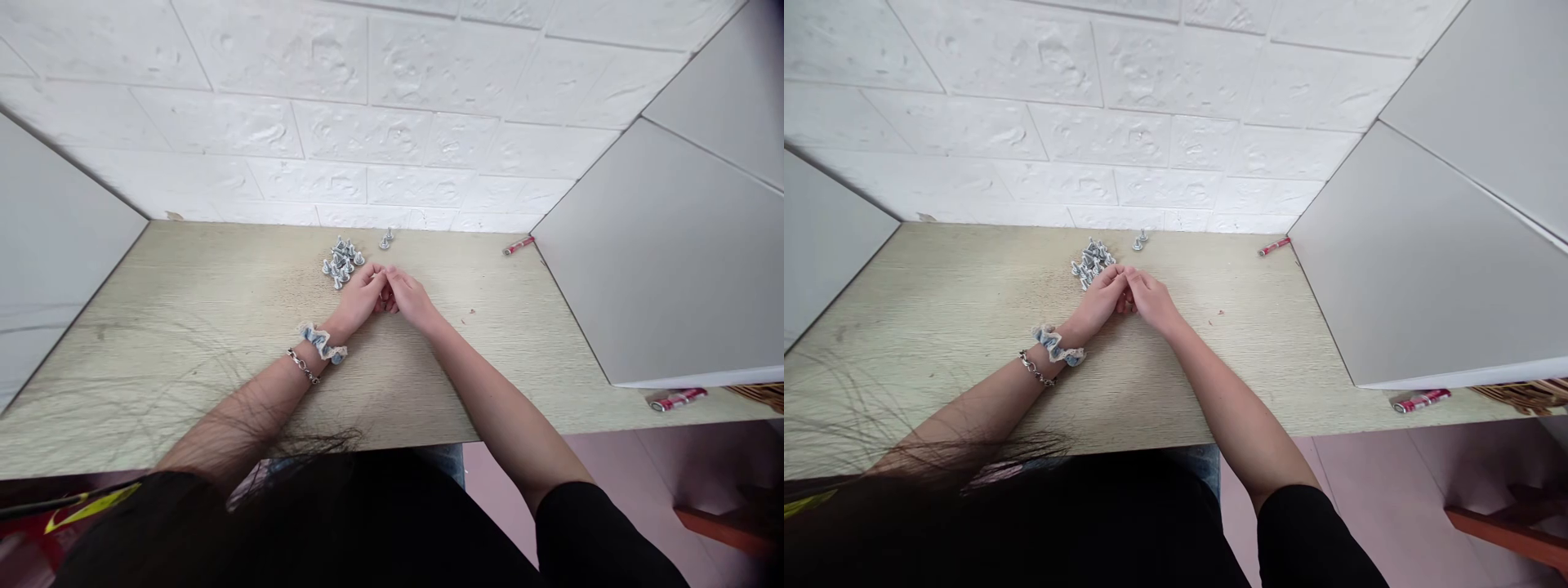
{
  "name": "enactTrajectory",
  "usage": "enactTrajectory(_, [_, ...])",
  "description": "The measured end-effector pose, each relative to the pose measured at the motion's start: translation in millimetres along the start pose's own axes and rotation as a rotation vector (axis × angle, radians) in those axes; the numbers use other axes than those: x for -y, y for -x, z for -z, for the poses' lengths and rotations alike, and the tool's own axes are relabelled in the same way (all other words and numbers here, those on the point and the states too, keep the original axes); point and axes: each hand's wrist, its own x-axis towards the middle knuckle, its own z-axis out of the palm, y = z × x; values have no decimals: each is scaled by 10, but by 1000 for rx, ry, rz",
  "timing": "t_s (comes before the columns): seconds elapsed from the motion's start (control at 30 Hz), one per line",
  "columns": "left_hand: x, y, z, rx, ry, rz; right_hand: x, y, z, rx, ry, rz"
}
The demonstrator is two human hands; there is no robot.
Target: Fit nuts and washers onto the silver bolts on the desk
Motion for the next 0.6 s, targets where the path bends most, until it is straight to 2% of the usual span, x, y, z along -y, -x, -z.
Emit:
enactTrajectory(0.2, [-9,18,-6,-22,-90,-22,-55,-23,27,-98,87,-58])
enactTrajectory(0.4, [79,-37,23,-26,-204,-10,-57,-23,0,-60,73,14])
enactTrajectory(0.6, [152,-69,39,-75,-242,6,-75,-29,-9,-99,2,32])
